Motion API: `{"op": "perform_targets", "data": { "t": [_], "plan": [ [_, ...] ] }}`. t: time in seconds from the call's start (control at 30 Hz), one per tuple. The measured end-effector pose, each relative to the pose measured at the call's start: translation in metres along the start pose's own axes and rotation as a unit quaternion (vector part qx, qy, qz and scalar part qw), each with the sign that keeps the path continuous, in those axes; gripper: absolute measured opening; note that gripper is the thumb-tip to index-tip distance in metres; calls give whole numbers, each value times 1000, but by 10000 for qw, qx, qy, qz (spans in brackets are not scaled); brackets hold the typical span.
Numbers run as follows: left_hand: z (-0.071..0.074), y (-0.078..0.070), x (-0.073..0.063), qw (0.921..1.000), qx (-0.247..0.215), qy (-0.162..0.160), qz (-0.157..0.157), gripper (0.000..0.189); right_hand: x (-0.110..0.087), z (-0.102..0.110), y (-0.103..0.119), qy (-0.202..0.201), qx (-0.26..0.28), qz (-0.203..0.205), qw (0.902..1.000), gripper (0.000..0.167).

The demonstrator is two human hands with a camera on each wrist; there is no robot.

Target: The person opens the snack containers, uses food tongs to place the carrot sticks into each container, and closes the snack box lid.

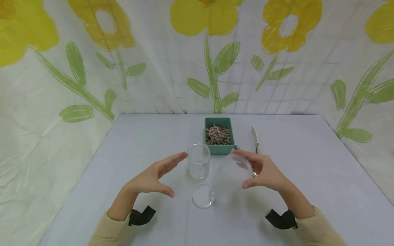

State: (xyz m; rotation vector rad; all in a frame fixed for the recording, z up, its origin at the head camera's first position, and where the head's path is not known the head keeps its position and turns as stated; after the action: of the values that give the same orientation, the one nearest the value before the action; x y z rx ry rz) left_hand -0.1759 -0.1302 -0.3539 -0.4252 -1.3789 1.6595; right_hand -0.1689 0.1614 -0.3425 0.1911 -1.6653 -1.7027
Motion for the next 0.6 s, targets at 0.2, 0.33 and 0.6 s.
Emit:
{"op": "perform_targets", "data": {
  "t": [0.2, 0.33, 0.6],
  "plan": [
    [-37, 5, 26, 9977, -272, 607, 163, 97, 11, -27, 1, 679, 539, 217, 9960, 79],
    [-57, 16, 39, 9934, -597, 892, 405, 99, 15, -42, 2, 900, 742, 221, 9929, 85],
    [-71, 28, 50, 9880, -1054, 1061, 381, 81, 18, -50, 1, 994, 832, 268, 9912, 90]
  ]
}}
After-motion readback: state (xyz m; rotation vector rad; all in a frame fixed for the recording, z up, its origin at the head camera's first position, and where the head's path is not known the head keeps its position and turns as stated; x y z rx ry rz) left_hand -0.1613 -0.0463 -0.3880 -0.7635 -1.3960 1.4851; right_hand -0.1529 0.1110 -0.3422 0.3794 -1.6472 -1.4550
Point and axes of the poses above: each hand's wrist, its own x-axis towards the middle knuckle, its own z-axis out of the back of the hand, y = z × x, the point moved 6 cm from there along x, towards the middle knuckle, and after that the axes turned 1 degree about x, right-handed, at the moved point
